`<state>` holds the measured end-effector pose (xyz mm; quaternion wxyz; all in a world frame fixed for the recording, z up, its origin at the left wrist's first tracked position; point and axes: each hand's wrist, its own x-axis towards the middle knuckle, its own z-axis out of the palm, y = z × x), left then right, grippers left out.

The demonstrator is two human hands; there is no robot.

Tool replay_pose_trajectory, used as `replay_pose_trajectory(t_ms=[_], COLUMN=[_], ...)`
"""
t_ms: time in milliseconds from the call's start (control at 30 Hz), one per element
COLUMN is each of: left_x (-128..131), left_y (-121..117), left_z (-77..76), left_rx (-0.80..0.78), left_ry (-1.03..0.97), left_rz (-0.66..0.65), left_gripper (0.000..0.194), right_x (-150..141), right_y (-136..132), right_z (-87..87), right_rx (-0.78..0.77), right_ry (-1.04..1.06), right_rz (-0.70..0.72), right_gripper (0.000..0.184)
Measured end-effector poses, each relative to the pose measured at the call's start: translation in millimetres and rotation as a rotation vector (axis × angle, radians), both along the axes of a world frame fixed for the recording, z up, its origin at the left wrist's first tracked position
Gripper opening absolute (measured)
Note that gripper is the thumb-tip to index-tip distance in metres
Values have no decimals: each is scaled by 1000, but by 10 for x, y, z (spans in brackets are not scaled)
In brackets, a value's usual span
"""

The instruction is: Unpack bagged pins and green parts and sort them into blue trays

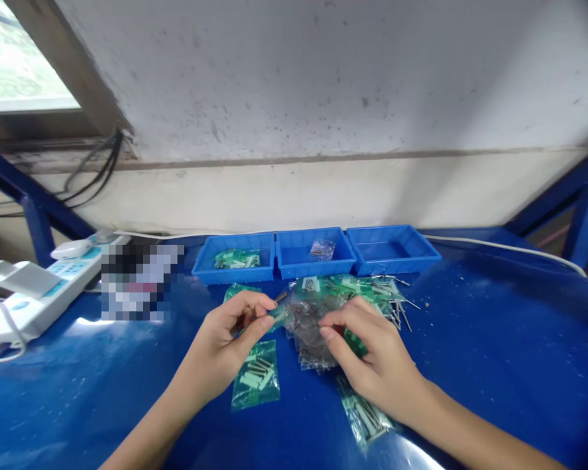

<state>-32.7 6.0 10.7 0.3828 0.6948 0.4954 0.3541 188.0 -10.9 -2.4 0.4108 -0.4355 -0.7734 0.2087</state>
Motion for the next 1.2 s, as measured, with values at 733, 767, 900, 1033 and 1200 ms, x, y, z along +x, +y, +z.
replay_pose_trajectory(t_ms=[733,767,900,1033,1200], left_x=[373,378,366,329,293], left_y=[-142,-136,-103,-78,-49], left_z=[-75,-78,-104,-102,-100], left_rx=[197,150,31,50,179], left_ry=[-160,-169,-173,-89,10], left_rz=[1,8,-8,-22,-94], left_gripper=[18,21,20,11,13], right_x=[-18,-26,-59,-62,-6], right_y=[-16,-22,-47,-53,-38], right_z=[-5,-4,12,29,21], right_rx=[-639,-621,-558,-566,-652], right_ry=[529,531,516,471,473], right_rz=[49,44,85,118,146], right_gripper=[28,27,14,13,18])
